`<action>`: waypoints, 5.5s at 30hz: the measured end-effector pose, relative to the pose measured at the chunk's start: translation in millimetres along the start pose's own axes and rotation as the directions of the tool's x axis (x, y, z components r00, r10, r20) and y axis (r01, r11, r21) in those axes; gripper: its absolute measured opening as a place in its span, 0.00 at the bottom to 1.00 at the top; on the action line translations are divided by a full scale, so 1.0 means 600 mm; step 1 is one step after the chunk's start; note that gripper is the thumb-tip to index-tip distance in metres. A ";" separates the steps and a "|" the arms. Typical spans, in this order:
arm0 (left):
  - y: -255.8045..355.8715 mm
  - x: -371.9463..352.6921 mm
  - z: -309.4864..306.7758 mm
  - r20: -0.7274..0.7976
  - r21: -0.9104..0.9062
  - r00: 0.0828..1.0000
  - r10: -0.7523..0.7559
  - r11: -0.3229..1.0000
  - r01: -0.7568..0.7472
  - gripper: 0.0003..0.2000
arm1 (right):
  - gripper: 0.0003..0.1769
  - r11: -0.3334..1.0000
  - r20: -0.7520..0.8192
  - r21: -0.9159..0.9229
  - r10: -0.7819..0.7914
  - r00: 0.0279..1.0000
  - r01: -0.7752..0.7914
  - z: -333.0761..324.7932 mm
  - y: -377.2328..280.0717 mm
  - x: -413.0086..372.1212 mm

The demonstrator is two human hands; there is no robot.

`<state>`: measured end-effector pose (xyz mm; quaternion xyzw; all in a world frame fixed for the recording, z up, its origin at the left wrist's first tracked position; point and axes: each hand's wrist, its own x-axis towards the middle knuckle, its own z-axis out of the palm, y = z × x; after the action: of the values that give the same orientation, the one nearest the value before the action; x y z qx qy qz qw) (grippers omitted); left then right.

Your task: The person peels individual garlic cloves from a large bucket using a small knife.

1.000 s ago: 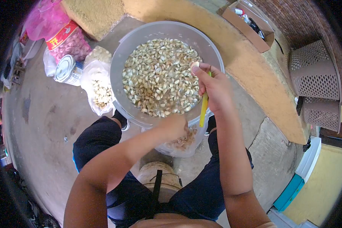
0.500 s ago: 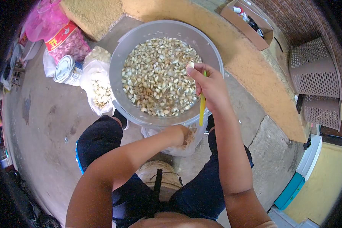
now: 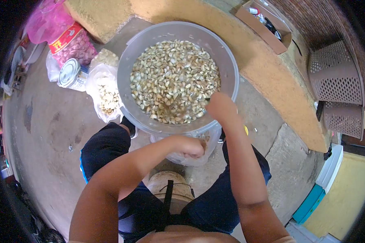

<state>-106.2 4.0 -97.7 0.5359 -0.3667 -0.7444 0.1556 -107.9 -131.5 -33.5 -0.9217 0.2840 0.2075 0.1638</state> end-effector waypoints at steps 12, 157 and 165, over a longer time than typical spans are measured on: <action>0.004 -0.010 0.040 0.109 -0.277 0.973 0.205 0.946 -0.168 0.06 | 0.19 0.532 -0.071 0.787 -0.425 0.902 0.313 0.012 -0.122 -0.015; 0.090 -0.160 -0.131 -0.875 -0.408 0.366 0.317 -0.073 -0.910 0.07 | 0.09 0.539 -0.572 0.625 -0.178 0.801 0.565 -0.069 -0.059 -0.048; 0.097 -0.156 -0.138 -0.921 -0.338 0.337 0.194 0.029 -0.941 0.05 | 0.07 0.350 -0.592 0.765 0.052 0.804 0.541 -0.061 -0.048 -0.014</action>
<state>-4.4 -8.6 -5.0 0.3487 -0.0243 -0.3982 0.8481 -86.5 -120.6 6.9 -0.7259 0.2332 -0.2700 0.5880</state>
